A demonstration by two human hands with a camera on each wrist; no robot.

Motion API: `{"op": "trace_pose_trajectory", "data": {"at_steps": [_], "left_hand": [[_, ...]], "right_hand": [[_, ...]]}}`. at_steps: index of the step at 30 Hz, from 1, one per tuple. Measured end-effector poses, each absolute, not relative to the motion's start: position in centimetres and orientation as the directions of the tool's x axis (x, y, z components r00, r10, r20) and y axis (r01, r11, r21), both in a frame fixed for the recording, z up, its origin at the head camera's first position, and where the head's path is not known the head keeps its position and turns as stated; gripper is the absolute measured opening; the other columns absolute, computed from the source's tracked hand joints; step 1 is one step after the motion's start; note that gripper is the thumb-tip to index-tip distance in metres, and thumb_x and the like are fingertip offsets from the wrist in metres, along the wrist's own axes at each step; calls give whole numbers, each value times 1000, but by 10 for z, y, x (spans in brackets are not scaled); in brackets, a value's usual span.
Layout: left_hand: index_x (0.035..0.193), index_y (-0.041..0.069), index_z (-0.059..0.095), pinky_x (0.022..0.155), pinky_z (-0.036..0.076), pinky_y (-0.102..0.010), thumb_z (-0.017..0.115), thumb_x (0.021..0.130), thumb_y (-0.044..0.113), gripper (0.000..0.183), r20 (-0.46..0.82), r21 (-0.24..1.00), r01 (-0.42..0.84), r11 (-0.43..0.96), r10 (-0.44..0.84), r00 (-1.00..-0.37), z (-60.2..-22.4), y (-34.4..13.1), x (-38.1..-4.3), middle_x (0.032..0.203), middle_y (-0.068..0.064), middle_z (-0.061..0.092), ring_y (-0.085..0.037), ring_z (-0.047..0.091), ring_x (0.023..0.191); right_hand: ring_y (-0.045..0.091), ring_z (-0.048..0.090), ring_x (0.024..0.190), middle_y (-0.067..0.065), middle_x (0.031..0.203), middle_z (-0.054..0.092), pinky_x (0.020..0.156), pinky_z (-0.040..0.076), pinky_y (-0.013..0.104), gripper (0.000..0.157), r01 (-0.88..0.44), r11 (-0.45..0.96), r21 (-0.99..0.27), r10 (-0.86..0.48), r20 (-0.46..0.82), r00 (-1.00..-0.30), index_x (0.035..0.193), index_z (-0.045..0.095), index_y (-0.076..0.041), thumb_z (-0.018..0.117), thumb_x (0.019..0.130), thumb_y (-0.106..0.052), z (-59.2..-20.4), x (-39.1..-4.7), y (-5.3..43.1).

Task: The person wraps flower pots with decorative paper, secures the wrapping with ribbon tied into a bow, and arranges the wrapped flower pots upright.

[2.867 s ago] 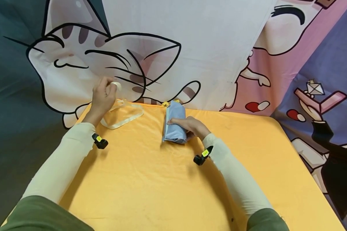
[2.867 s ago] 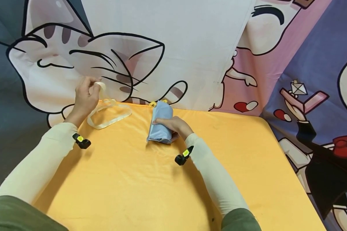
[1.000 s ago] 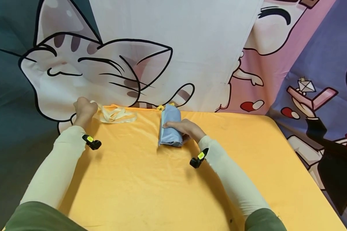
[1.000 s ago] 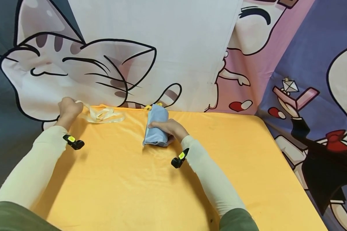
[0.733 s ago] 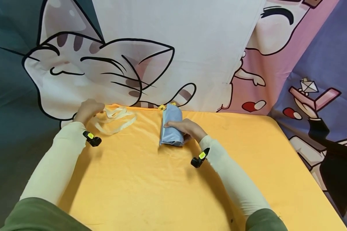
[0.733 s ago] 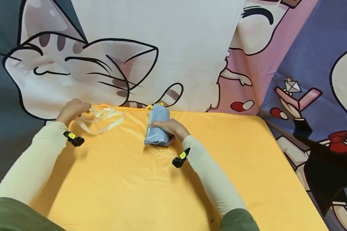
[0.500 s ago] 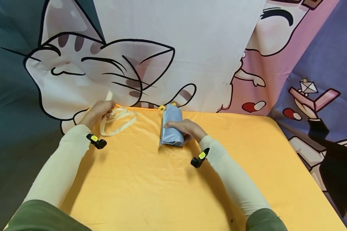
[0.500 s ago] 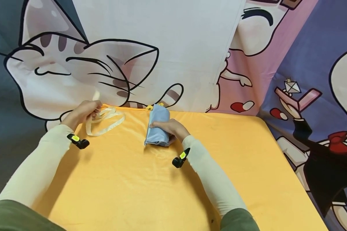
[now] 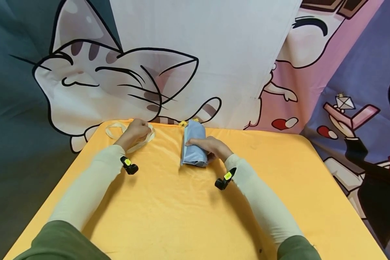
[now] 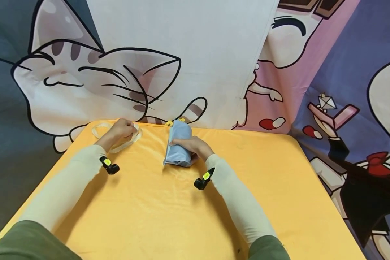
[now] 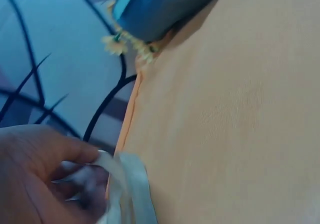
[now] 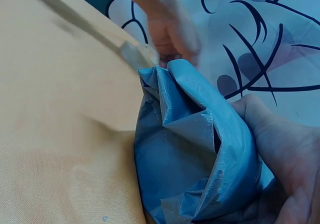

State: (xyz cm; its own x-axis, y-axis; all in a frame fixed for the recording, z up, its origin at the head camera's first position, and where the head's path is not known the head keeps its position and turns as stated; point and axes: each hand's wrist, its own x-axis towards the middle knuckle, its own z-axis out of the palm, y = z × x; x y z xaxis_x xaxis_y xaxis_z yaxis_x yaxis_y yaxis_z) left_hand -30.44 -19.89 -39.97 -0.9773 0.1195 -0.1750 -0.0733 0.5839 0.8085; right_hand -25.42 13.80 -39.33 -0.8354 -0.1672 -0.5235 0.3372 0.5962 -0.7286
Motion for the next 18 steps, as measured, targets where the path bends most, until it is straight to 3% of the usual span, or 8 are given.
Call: {"op": "trace_pose_trajectory", "data": {"at_steps": [4, 9, 10, 13, 18], "left_hand": [[75, 15, 42, 64, 36, -31, 59, 108, 8, 38, 62, 764, 74, 641, 41, -997, -395, -172, -315, 67, 3, 39, -15, 36, 64], [103, 1, 68, 81, 53, -37, 63, 111, 12, 15, 233, 786, 207, 582, 31, -972, -370, -124, -328, 97, -11, 68, -24, 60, 88], [108, 3, 73, 82, 55, -36, 65, 111, 16, 15, 255, 799, 238, 552, 47, -966, -373, -117, -344, 103, -10, 73, -22, 63, 92], [124, 7, 79, 95, 60, -41, 66, 112, 18, 21, 299, 792, 299, 533, 87, -950, -357, -85, -349, 122, -13, 80, -26, 70, 108], [129, 2, 79, 108, 60, -48, 66, 114, 15, 23, 377, 740, 457, 494, 258, -889, -330, -29, -338, 130, -19, 80, -34, 75, 121]], "right_hand": [[21, 76, 80, 9, 107, 75, 69, 68, 35, 85, 339, 602, -723, -156, -523, -838, 132, 62, -4, 85, 84, -71, -394, -254, 137], [20, 75, 78, 8, 104, 74, 68, 67, 35, 82, 323, 613, -721, -152, -509, -847, 129, 65, -4, 84, 85, -71, -393, -254, 138], [20, 75, 77, 8, 102, 74, 67, 67, 35, 82, 321, 615, -720, -152, -508, -848, 128, 65, -4, 84, 85, -71, -393, -253, 138], [19, 74, 74, 7, 97, 74, 65, 67, 34, 83, 320, 617, -719, -152, -507, -848, 128, 64, -4, 84, 85, -72, -393, -253, 137], [19, 73, 72, 6, 94, 72, 64, 66, 34, 84, 307, 621, -722, -170, -506, -846, 128, 64, -4, 83, 86, -74, -394, -252, 135]]}}
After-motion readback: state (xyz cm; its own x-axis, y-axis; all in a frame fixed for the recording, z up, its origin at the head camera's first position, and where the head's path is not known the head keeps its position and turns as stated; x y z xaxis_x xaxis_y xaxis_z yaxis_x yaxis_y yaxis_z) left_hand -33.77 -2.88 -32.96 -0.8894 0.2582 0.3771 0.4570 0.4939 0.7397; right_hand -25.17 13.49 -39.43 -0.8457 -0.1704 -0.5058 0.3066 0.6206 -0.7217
